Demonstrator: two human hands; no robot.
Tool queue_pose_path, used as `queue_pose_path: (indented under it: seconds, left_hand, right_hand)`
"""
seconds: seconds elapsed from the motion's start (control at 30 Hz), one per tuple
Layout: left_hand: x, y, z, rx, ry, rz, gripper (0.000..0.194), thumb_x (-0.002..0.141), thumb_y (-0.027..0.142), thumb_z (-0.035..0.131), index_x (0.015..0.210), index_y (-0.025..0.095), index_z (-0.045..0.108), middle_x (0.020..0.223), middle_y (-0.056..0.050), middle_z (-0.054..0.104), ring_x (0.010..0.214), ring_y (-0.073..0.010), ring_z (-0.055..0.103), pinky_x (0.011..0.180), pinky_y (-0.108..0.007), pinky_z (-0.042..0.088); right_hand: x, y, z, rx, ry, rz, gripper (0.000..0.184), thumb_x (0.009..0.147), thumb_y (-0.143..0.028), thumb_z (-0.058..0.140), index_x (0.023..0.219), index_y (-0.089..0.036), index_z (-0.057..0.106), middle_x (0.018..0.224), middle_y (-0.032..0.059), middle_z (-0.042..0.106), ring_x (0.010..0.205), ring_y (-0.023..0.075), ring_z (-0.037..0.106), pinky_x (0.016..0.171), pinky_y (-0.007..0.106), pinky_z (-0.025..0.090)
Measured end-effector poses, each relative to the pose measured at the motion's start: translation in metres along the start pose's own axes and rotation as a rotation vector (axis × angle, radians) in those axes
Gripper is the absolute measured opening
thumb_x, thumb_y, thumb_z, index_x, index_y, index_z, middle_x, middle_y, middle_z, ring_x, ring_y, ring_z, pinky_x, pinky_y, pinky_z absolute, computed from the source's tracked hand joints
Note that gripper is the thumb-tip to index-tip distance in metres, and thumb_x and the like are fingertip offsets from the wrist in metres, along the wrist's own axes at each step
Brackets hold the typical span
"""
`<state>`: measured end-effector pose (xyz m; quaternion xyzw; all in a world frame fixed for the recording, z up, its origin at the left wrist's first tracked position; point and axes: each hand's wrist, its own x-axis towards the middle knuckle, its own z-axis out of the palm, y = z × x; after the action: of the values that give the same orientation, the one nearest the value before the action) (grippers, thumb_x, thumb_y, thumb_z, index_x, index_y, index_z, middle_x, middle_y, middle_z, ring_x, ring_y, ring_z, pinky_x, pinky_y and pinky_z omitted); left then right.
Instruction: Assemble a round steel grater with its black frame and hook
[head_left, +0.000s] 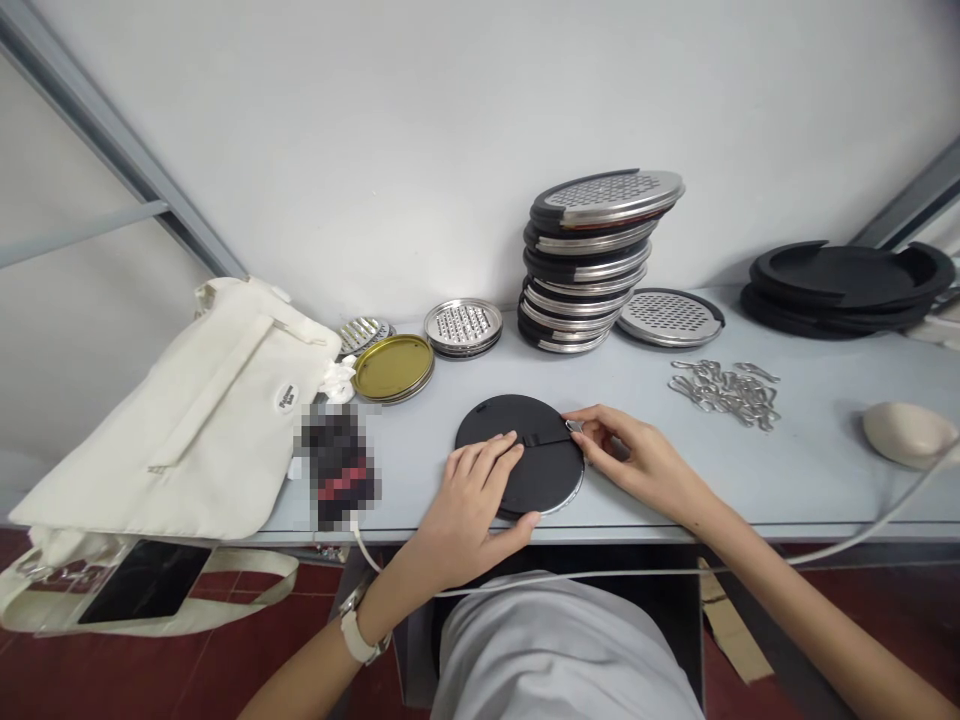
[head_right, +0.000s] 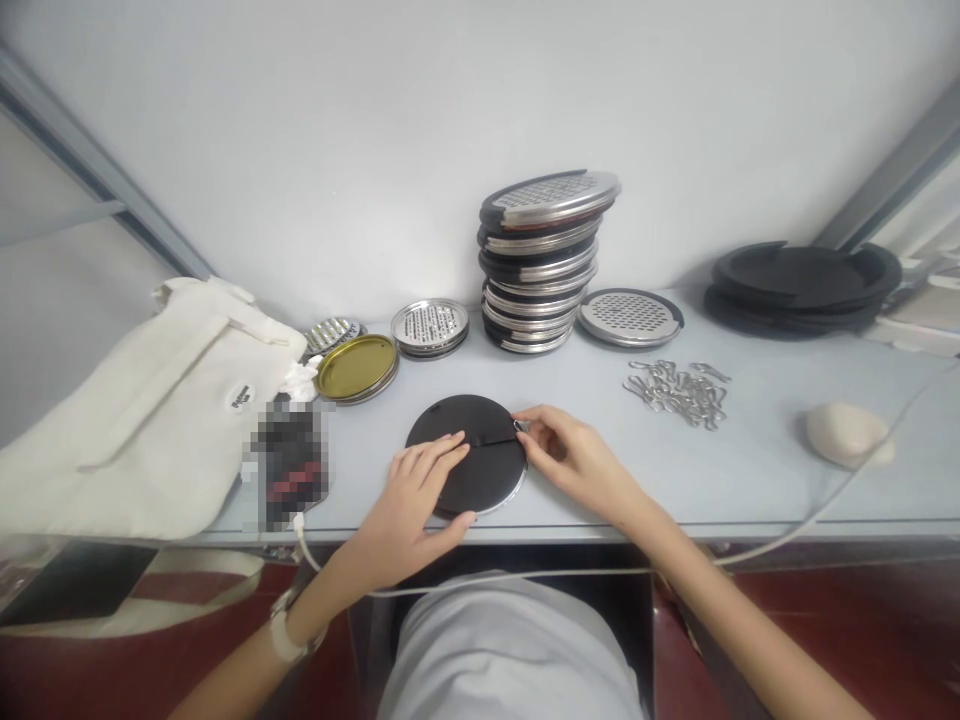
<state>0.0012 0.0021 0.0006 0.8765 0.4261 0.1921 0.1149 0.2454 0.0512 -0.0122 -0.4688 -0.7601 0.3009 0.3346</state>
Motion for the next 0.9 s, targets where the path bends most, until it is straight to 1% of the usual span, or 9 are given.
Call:
queue_pose_path:
  seconds: [0.17,0.33,0.4,0.67,0.9]
  left_hand:
    - [0.0001,-0.0007,0.0008,0.001,0.003,0.001,0.056,0.09,0.037,0.054,0.139,0.017,0.035,0.148,-0.011,0.036,0.133,-0.0255,0.032,0.108,-0.042,0.026]
    - [-0.0003,-0.0017,0.0014,-0.001,-0.003,0.005,0.056,0.091,0.037,0.054,0.14,0.018,0.035,0.148,-0.01,0.035,0.133,-0.0256,0.031,0.109,-0.042,0.025]
    - [-0.0004,-0.0018,0.0014,-0.002,-0.001,0.006,0.056,0.091,0.037,0.053,0.14,0.018,0.034,0.148,-0.01,0.035,0.133,-0.0258,0.031,0.108,-0.042,0.025]
    - [-0.0002,-0.001,0.001,0.004,-0.003,0.007,0.056,0.091,0.037,0.054,0.14,0.017,0.035,0.148,-0.01,0.035,0.133,-0.0248,0.031,0.109,-0.041,0.025]
    - [-0.0002,-0.0008,0.0006,-0.004,0.008,0.01,0.056,0.09,0.036,0.055,0.139,0.018,0.036,0.147,-0.01,0.036,0.133,-0.0254,0.033,0.109,-0.042,0.027]
  right_hand:
    - [0.0002,0.0008,-0.0008,-0.023,-0.001,-0.012,0.028,0.094,-0.037,0.048,0.113,-0.02,0.059,0.076,0.0022,0.061,0.067,0.0167,0.056,0.061,0.029,0.045]
    - [0.0015,0.0009,-0.0009,-0.093,0.008,-0.094,0.026,0.093,-0.031,0.049,0.114,-0.019,0.061,0.082,0.0035,0.06,0.077,0.0181,0.059,0.073,0.031,0.047]
    - [0.0014,0.0012,-0.0008,-0.102,0.012,-0.104,0.026,0.093,-0.03,0.049,0.114,-0.019,0.061,0.082,0.0033,0.06,0.077,0.0181,0.059,0.074,0.031,0.047]
    - [-0.0005,0.0032,-0.0002,-0.065,0.012,-0.069,0.025,0.093,-0.03,0.05,0.115,-0.02,0.058,0.085,0.0032,0.061,0.078,0.018,0.059,0.075,0.031,0.046]
    - [-0.0002,-0.0008,-0.0016,-0.048,-0.012,-0.028,0.024,0.093,-0.031,0.049,0.114,-0.021,0.056,0.081,0.0014,0.06,0.075,0.0165,0.058,0.074,0.029,0.046]
